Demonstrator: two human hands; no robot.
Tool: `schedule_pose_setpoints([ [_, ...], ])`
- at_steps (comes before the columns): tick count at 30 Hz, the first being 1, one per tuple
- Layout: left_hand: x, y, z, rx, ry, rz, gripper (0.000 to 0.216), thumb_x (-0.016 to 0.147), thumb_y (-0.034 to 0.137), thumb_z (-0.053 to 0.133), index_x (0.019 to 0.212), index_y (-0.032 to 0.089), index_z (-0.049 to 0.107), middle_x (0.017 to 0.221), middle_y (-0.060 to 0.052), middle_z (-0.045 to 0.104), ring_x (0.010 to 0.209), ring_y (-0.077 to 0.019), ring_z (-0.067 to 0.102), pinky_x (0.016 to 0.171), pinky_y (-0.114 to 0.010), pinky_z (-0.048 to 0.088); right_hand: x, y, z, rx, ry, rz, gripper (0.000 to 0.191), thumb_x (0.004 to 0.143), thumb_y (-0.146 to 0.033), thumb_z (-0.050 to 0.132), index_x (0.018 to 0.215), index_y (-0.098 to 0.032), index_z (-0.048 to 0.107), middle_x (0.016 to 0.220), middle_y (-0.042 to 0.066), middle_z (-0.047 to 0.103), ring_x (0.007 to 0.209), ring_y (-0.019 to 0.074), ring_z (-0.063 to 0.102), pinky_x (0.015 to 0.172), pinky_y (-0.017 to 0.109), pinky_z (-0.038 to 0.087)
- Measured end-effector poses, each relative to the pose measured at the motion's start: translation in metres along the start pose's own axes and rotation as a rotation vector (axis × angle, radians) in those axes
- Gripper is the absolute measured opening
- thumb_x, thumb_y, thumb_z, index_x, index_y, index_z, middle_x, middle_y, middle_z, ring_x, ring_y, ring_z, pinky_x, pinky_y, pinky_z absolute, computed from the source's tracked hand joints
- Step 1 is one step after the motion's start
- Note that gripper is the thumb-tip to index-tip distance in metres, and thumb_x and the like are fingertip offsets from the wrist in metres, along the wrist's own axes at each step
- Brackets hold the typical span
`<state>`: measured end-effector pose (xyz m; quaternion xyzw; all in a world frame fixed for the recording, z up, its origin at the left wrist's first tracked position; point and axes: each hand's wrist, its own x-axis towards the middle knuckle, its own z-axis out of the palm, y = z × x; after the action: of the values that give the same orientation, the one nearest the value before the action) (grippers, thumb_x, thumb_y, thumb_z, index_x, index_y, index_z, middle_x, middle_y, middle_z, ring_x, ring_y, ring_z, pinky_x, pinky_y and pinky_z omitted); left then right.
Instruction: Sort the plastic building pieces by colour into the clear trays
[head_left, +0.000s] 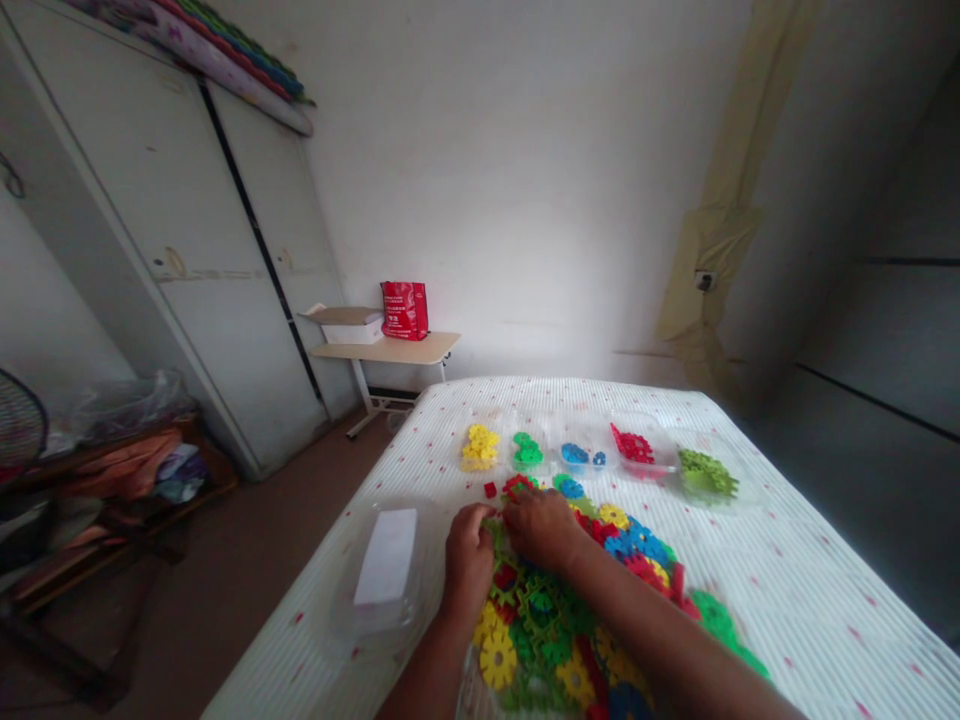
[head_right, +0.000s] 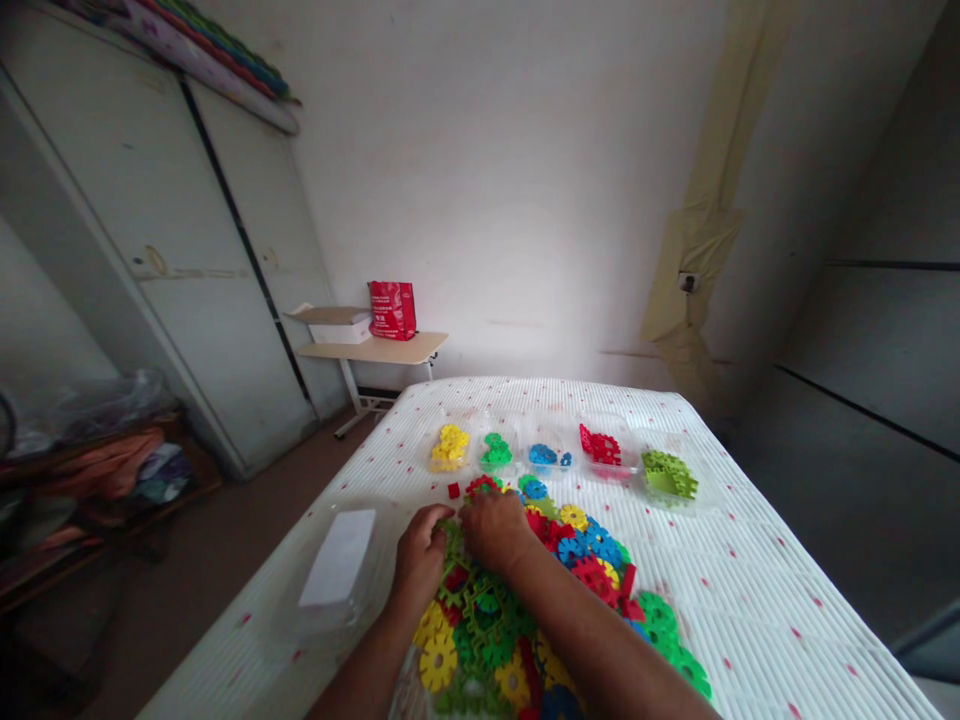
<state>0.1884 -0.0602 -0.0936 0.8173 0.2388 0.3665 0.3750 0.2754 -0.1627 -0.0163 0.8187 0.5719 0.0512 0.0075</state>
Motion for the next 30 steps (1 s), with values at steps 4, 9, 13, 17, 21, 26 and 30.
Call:
schedule_pose_setpoints([
  [4,0.000,-0.001,0.000,-0.001,-0.001,-0.003,0.032,0.066,0.003,0.040,0.084,0.019,0.061,0.089,-0.004,0.064,0.089,-0.0167,0.058,0.084,-0.033,0.046,0.004,-0.005,0.006,-0.009,-0.029,0.007,0.024,0.079,-0.012,0.044,0.090,-0.016,0.065,0.090,0.014,0.065,0.083,0.0269,0.062,0.060,0.034,0.047],
  [9,0.001,-0.003,0.000,-0.006,0.000,0.006,0.031,0.066,0.004,0.040,0.084,0.019,0.061,0.088,-0.004,0.064,0.087,-0.0164,0.059,0.083,-0.032,0.047,0.005,-0.001,0.011,0.017,-0.036,-0.051,0.025,0.081,-0.010,0.041,0.091,-0.014,0.063,0.087,0.012,0.066,0.080,0.0233,0.063,0.059,0.029,0.045],
  [13,0.001,-0.004,0.000,-0.008,0.006,0.007,0.032,0.065,0.005,0.039,0.084,0.018,0.061,0.089,-0.004,0.065,0.088,-0.0173,0.059,0.083,-0.033,0.047,-0.002,0.011,0.008,0.111,0.028,-0.027,0.017,0.082,-0.020,0.046,0.091,-0.017,0.060,0.088,0.007,0.065,0.077,0.0170,0.062,0.059,0.023,0.041],
  [17,0.001,-0.003,-0.001,-0.024,0.012,0.034,0.031,0.065,0.007,0.039,0.082,0.019,0.061,0.087,-0.004,0.065,0.087,-0.0165,0.060,0.083,-0.032,0.047,-0.015,0.029,0.003,0.247,0.133,0.021,0.013,0.081,-0.027,0.050,0.086,-0.020,0.059,0.087,0.003,0.064,0.077,0.0138,0.059,0.061,0.020,0.037],
  [21,0.001,-0.003,-0.001,-0.030,0.011,0.038,0.030,0.065,0.009,0.040,0.082,0.020,0.062,0.087,-0.004,0.066,0.087,-0.0167,0.060,0.083,-0.032,0.047,-0.031,0.061,-0.002,0.302,0.242,0.197,0.016,0.081,-0.031,0.050,0.088,-0.020,0.059,0.086,0.003,0.065,0.075,0.0138,0.058,0.063,0.020,0.036],
  [26,0.002,-0.004,0.000,-0.032,0.028,0.044,0.028,0.065,0.011,0.040,0.080,0.021,0.062,0.086,-0.003,0.066,0.085,-0.0171,0.060,0.083,-0.032,0.048,-0.050,0.128,-0.020,0.268,0.396,0.531,0.022,0.081,-0.034,0.049,0.093,-0.020,0.060,0.091,0.005,0.067,0.076,0.0161,0.060,0.062,0.021,0.036],
  [30,0.002,-0.005,0.000,-0.021,0.021,0.047,0.028,0.065,0.011,0.040,0.080,0.020,0.062,0.086,-0.003,0.066,0.086,-0.0172,0.060,0.083,-0.032,0.047,-0.053,0.175,-0.033,0.187,0.351,0.767,0.024,0.078,-0.034,0.050,0.094,-0.020,0.062,0.091,0.007,0.068,0.076,0.0175,0.061,0.058,0.022,0.034],
])
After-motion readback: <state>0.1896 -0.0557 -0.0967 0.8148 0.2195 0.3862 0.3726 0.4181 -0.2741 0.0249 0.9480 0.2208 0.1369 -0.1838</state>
